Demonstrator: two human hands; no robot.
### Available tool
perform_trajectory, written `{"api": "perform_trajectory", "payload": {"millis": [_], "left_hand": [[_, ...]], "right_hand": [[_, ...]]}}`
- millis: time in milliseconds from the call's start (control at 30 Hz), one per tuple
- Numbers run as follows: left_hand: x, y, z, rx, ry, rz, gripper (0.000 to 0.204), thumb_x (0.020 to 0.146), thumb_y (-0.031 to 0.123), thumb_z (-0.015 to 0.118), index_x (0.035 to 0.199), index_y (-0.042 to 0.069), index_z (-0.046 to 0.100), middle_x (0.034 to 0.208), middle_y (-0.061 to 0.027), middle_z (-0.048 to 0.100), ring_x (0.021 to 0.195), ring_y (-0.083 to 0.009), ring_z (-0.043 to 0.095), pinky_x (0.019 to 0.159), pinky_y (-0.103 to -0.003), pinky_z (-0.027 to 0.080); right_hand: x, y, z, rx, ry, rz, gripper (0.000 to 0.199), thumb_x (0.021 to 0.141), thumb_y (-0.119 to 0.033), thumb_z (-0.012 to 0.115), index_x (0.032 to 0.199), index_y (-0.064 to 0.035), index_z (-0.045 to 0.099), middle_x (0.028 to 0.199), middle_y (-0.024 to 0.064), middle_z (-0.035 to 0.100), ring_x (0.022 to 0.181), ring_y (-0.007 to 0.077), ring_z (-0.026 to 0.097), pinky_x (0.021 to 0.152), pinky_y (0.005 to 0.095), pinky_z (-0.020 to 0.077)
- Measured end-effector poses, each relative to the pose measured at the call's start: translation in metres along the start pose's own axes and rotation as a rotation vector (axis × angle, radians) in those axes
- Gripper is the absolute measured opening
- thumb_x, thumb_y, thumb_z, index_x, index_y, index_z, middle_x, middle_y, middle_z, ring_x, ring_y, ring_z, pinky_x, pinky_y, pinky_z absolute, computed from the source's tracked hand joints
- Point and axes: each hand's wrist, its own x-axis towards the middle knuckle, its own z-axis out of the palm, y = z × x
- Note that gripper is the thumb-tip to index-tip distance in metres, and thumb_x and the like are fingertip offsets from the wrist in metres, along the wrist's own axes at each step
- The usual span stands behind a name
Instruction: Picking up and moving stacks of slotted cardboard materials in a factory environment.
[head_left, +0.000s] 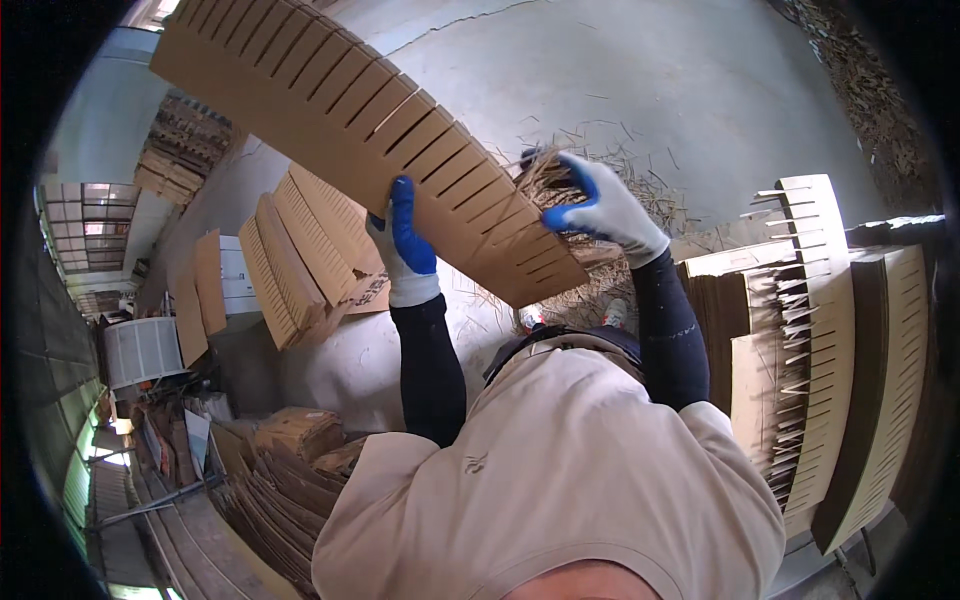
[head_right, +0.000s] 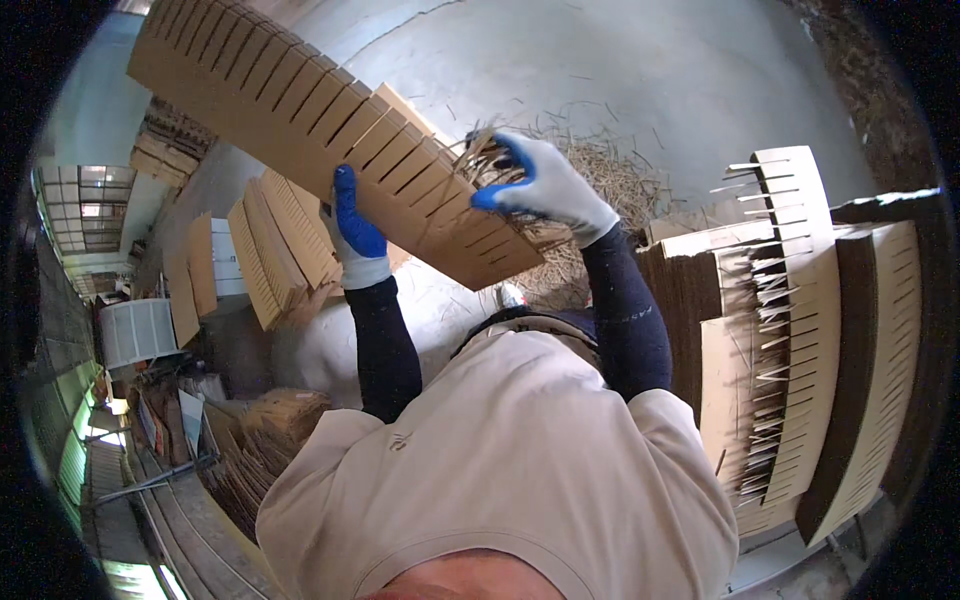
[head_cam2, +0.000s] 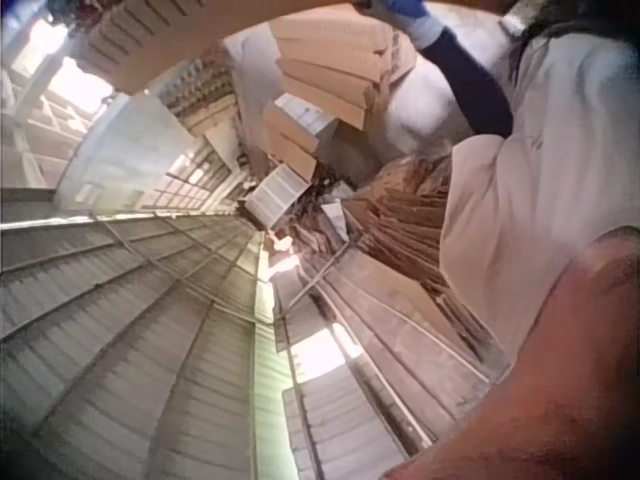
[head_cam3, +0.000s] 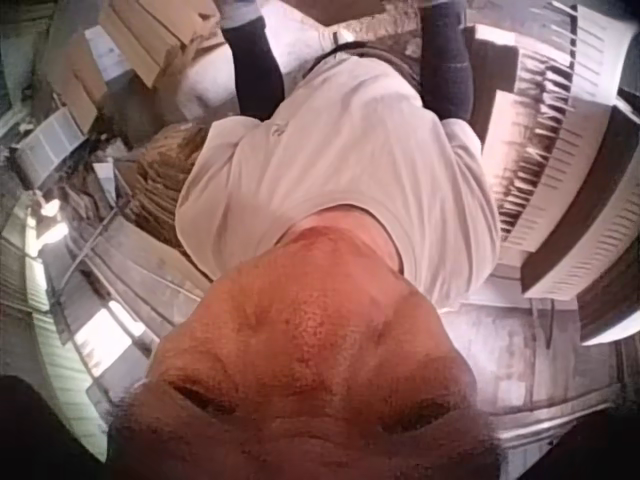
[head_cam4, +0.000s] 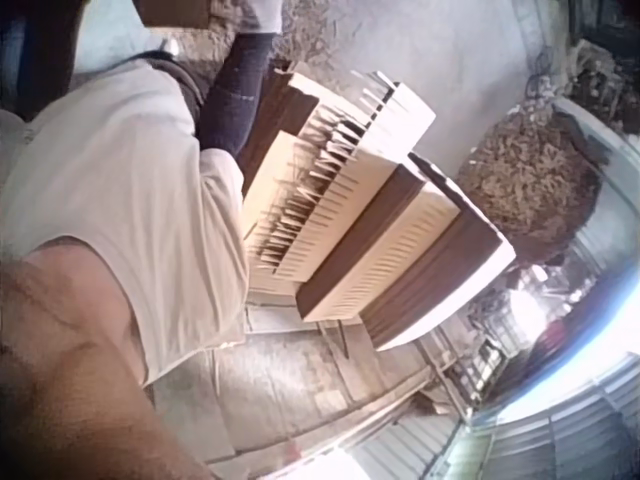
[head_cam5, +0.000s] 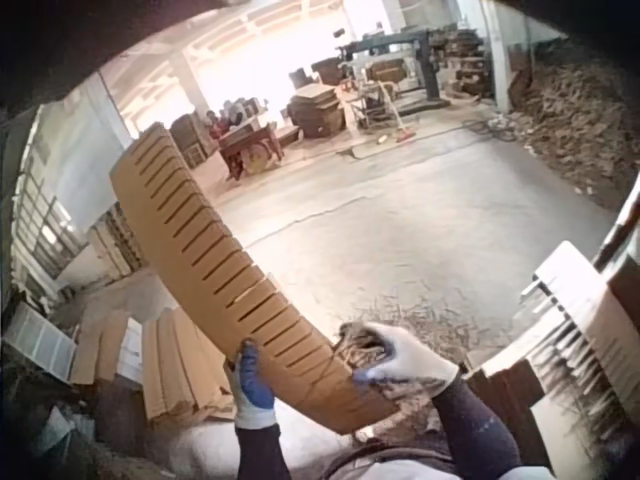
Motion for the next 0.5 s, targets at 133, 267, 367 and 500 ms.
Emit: {"api": "perform_trajectory", "payload": {"millis": [133, 267, 367, 500], "left_hand": [[-0.002, -0.001, -0.007, 0.063, -0.027, 0.043, 0.034, 0.090, 0.021, 0.072, 0.116, 0.000, 0.063, 0.108, -0.0070, 0.066, 0.095, -0.0153, 0.061, 0.084, -0.029, 0.049], [-0.007, 0.007, -0.004, 0.072, -0.046, 0.085, 0.033, 0.090, 0.018, 0.072, 0.116, 0.000, 0.063, 0.106, -0.0061, 0.066, 0.093, -0.0148, 0.062, 0.084, -0.029, 0.049], [-0.008, 0.009, -0.002, 0.050, -0.020, 0.069, 0.033, 0.090, 0.018, 0.072, 0.116, 0.000, 0.063, 0.106, -0.0058, 0.066, 0.093, -0.0148, 0.062, 0.084, -0.028, 0.049], [-0.010, 0.009, -0.001, 0.037, -0.003, 0.042, 0.038, 0.091, 0.023, 0.071, 0.121, 0.002, 0.060, 0.108, -0.0058, 0.064, 0.092, -0.0163, 0.062, 0.081, -0.030, 0.051]], "right_hand": [[0.004, -0.012, 0.028, -0.064, 0.066, 0.142, 0.048, 0.084, -0.025, 0.079, 0.119, 0.0038, 0.063, 0.099, 0.0043, 0.070, 0.089, 0.0075, 0.061, 0.084, 0.0254, 0.0496], [0.003, -0.010, 0.035, -0.039, 0.156, 0.105, 0.039, 0.086, -0.026, 0.078, 0.111, 0.0030, 0.069, 0.091, 0.0028, 0.071, 0.083, 0.0063, 0.060, 0.080, 0.0244, 0.0498], [0.006, 0.006, 0.042, 0.024, 0.296, -0.043, 0.030, 0.087, -0.028, 0.075, 0.092, 0.0016, 0.073, 0.073, 0.0094, 0.068, 0.063, 0.0093, 0.057, 0.059, 0.0282, 0.0469], [0.003, 0.003, 0.047, -0.101, 0.389, -0.062, 0.028, 0.088, -0.026, 0.074, 0.092, 0.0016, 0.073, 0.068, 0.0092, 0.067, 0.060, 0.0087, 0.056, 0.057, 0.0275, 0.0457]]}}
